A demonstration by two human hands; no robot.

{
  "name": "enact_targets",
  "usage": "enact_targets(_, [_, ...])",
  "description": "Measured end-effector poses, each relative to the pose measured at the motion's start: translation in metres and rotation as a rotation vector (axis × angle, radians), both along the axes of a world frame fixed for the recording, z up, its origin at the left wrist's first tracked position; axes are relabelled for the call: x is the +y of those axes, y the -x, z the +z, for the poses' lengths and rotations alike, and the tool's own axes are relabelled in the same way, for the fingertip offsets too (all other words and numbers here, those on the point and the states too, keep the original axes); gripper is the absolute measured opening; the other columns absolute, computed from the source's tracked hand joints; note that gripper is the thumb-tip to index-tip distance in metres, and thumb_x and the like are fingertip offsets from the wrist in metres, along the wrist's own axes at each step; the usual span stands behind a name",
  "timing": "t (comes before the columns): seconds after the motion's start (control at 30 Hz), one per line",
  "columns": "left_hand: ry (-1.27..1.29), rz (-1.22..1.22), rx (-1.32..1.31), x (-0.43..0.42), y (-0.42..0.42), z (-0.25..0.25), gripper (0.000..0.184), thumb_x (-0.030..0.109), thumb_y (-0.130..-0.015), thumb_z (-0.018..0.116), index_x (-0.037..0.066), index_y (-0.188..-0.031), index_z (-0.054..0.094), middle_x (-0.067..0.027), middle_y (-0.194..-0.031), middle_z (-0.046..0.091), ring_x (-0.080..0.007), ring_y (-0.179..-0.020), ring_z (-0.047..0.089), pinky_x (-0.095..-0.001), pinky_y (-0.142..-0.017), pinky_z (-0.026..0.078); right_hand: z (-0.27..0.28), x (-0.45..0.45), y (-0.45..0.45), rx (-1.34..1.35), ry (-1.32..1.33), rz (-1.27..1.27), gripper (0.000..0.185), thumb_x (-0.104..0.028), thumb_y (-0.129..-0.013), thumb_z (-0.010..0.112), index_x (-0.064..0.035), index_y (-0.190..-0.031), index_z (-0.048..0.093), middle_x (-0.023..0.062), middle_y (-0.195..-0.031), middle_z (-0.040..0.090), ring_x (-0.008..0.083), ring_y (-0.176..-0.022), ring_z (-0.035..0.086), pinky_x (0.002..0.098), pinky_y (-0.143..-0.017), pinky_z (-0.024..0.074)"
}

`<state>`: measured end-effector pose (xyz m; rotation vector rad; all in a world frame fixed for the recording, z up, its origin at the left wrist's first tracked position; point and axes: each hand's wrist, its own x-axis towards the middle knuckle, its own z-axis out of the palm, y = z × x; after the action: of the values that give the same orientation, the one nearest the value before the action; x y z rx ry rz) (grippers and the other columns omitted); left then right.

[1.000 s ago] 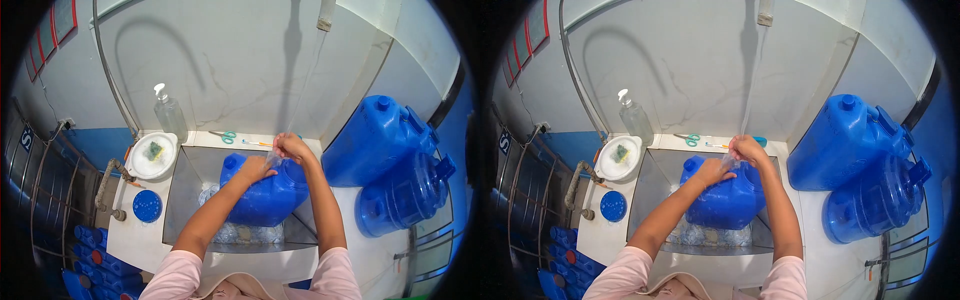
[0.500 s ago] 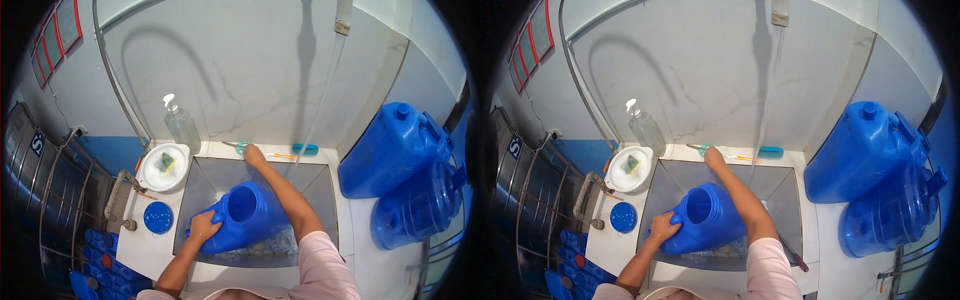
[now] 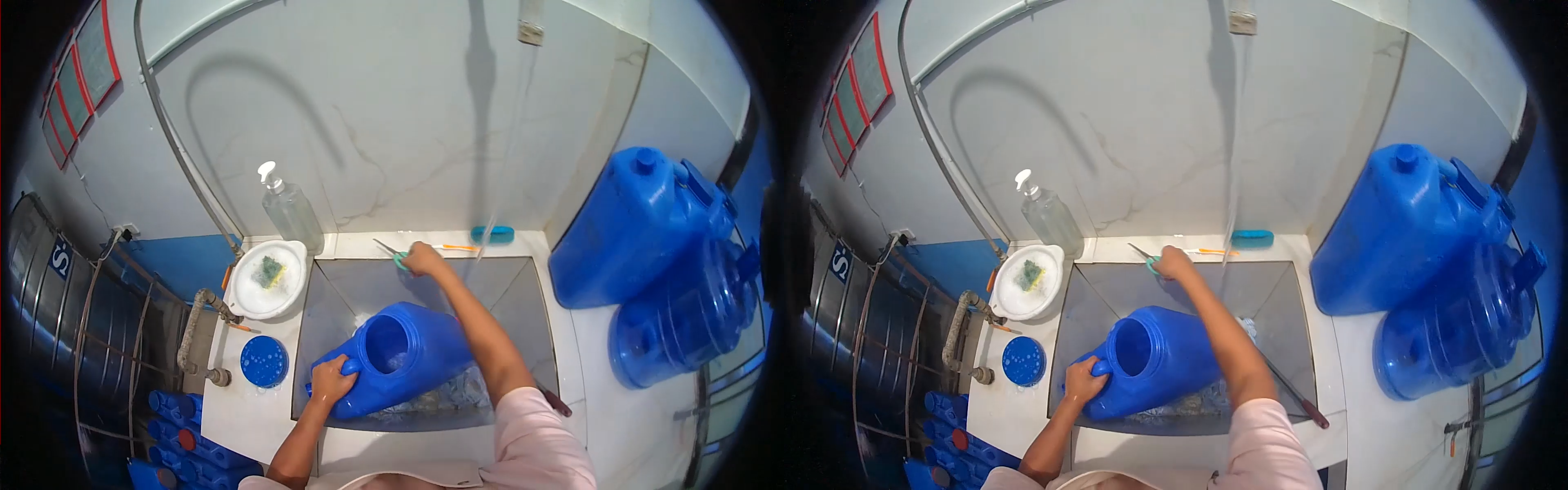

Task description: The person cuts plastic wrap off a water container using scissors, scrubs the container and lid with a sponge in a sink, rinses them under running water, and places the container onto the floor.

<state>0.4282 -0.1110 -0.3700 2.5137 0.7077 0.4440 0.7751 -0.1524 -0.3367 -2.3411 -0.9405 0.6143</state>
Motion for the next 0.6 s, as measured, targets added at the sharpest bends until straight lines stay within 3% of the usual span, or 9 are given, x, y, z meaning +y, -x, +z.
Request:
enact_targets(0.03, [-0.015, -0.017, -0.016, -0.004, 0.001, 0.006, 0.021, 0.028, -0.068, 0.065, 0.009, -0.076, 0.061, -0.0153, -0.072, 0.063, -0.0356, -0.069, 0.061, -0.0436, -0.061, 0.048, -0.001, -0.024, -0.005, 0.128, -0.043, -0.069, 0.033, -0.026, -0.075, 0.063, 0.0063, -0.077, 0.061, 0.0211, -0.07, 0.064, 0.0273, -0.063, 0.066, 0.0381, -0.064, 0.0528])
enact_targets(0.17, [0.033, -0.072, -0.056, -0.01, 0.007, 0.068, 0.019, 0.023, -0.067, 0.065, 0.008, -0.078, 0.063, -0.0165, -0.073, 0.063, -0.0354, -0.069, 0.061, -0.0418, -0.06, 0.048, -0.003, -0.114, -0.015, 0.159, 0.076, -0.048, 0.032, -0.026, -0.075, 0.064, 0.0053, -0.08, 0.062, 0.0185, -0.065, 0.063, 0.0257, -0.057, 0.064, 0.0372, -0.06, 0.0525])
enact_targets(0.27, [-0.1, -0.078, -0.104, -0.002, 0.021, 0.137, 0.022, 0.014, -0.062, 0.065, 0.005, -0.082, 0.064, -0.0168, -0.073, 0.063, -0.0341, -0.068, 0.061, -0.0384, -0.059, 0.047, 0.004, -0.161, -0.004, 0.032, 0.225, 0.01, 0.03, -0.026, -0.074, 0.065, 0.0022, -0.084, 0.062, 0.0184, -0.074, 0.065, 0.0282, -0.066, 0.065, 0.0377, -0.065, 0.0526])
enact_targets(0.33, [-0.055, -0.049, -0.184, 0.014, 0.041, 0.171, 0.024, 0.01, -0.056, 0.061, 0.001, -0.079, 0.061, -0.0156, -0.066, 0.06, -0.0289, -0.061, 0.061, -0.0353, -0.057, 0.045, 0.001, -0.188, -0.002, -0.33, 0.227, 0.211, 0.033, -0.026, -0.07, 0.066, 0.0017, -0.088, 0.063, 0.0186, -0.079, 0.065, 0.032, -0.072, 0.064, 0.0388, -0.067, 0.052])
enact_targets(0.4, [-0.241, -0.013, -0.308, 0.039, 0.064, 0.194, 0.025, 0.01, -0.055, 0.06, 0.0, -0.078, 0.059, -0.0136, -0.061, 0.056, -0.022, -0.056, 0.057, -0.0296, -0.055, 0.043, 0.019, -0.21, 0.006, -0.296, 0.223, 0.191, 0.034, -0.026, -0.07, 0.066, -0.0002, -0.091, 0.063, 0.0181, -0.084, 0.064, 0.0333, -0.079, 0.062, 0.04, -0.072, 0.0501])
enact_targets(0.5, [-0.21, 0.055, -0.373, 0.061, 0.091, 0.235, 0.018, 0.008, -0.064, 0.061, -0.003, -0.078, 0.058, -0.0065, -0.06, 0.054, -0.0105, -0.057, 0.051, -0.0263, -0.055, 0.041, 0.057, -0.234, 0.018, -0.31, 0.161, 0.281, 0.037, -0.027, -0.07, 0.066, -0.0017, -0.096, 0.06, 0.017, -0.089, 0.062, 0.034, -0.085, 0.06, 0.0413, -0.076, 0.0476])
enact_targets(0.6, [-0.155, 0.136, -0.51, 0.104, 0.12, 0.221, 0.016, 0.008, -0.07, 0.06, -0.005, -0.079, 0.058, -0.0056, -0.061, 0.055, -0.0088, -0.058, 0.05, -0.0261, -0.054, 0.04, 0.093, -0.244, 0.035, -0.351, 0.055, 0.413, 0.037, -0.025, -0.072, 0.066, -0.0013, -0.099, 0.058, 0.0156, -0.091, 0.059, 0.033, -0.086, 0.058, 0.0414, -0.076, 0.0464])
